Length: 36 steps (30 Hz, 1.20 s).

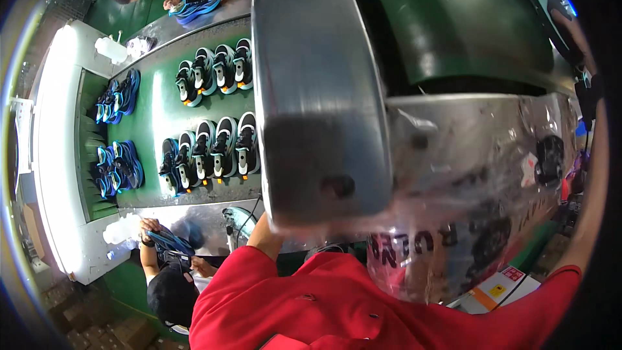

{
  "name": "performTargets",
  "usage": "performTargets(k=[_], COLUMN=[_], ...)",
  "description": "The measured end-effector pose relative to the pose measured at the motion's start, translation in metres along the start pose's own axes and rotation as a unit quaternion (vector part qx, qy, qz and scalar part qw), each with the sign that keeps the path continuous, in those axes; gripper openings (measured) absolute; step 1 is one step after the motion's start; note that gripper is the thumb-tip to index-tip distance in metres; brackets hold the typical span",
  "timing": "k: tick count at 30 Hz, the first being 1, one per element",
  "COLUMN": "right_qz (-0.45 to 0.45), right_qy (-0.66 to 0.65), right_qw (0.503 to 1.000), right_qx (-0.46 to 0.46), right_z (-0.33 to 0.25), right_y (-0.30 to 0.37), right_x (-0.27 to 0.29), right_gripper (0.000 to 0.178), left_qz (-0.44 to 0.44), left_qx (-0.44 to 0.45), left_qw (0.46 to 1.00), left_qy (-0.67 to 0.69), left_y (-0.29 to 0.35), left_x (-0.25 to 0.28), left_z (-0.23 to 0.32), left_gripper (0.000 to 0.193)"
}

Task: Operating a footwear assembly machine to process sneakers and placing them on a conveyor.

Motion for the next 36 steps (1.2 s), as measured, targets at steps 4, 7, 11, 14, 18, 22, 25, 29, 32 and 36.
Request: performTargets(k=[4, 7, 11, 14, 18, 22, 25, 29, 32, 36], right_qz=[-0.031, -0.075, 0.230, 0.282, 0.362, 0.346, 0.325, 0.279, 0.285, 0.504], right_qy=[0.042, 0.024, 0.221, 0.209, 0.222, 0.222, 0.274, 0.286, 0.301, -0.354], right_qw=[0.999, 0.994, 0.932, 0.914, 0.851, 0.875, 0.887, 0.914, 0.895, 0.769], right_qx=[0.009, -0.074, 0.171, 0.202, 0.308, 0.255, 0.182, 0.072, -0.167, -0.170], right_z=[-0.092, -0.197, -0.223, -0.234, -0.231, -0.228, -0.221, -0.212, -0.205, -0.209], right_y=[0.031, 0.070, 0.161, 0.241, 0.362, 0.491, 0.589, 0.717, 0.797, 0.919], right_x=[-0.056, -0.056, -0.072, -0.068, -0.056, -0.064, -0.087, -0.108, -0.123, -0.172], right_gripper=[0.067, 0.059, 0.064, 0.066, 0.070, 0.084, 0.064, 0.053, 0.069, 0.093], left_qz=[0.020, -0.035, -0.074, -0.111, -0.451, -0.808, -0.890, -0.961, -0.958, -0.938], left_qx=[-0.059, -0.118, -0.070, -0.084, -0.022, 0.106, 0.210, 0.198, 0.216, 0.025], left_qw=[0.995, 0.987, 0.995, 0.988, 0.881, 0.485, 0.340, 0.162, 0.147, 0.331], left_qy=[0.082, 0.099, 0.014, 0.070, 0.143, 0.316, 0.221, 0.103, 0.115, 0.102], left_y=[0.007, -0.008, 0.009, 0.064, 0.191, 0.332, 0.410, 0.512, 0.569, 0.656], left_x=[0.011, -0.020, -0.013, 0.026, 0.031, 0.026, 0.023, 0.024, 0.009, 0.003], left_z=[-0.015, -0.119, -0.041, 0.008, 0.119, 0.233, 0.289, 0.295, 0.261, 0.241], left_gripper=[0.056, 0.063, 0.045, 0.038, 0.040, 0.066, 0.087, 0.107, 0.077, 0.056])
Point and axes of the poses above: each hand's wrist, its own y-axis away from the middle knuckle, its own x-axis out of the back of the hand, z = x × y, the point moved 4 cm from there along -y, towards the middle knuckle, and after that the axes turned 10 degrees about x, right-handed, at the moved point
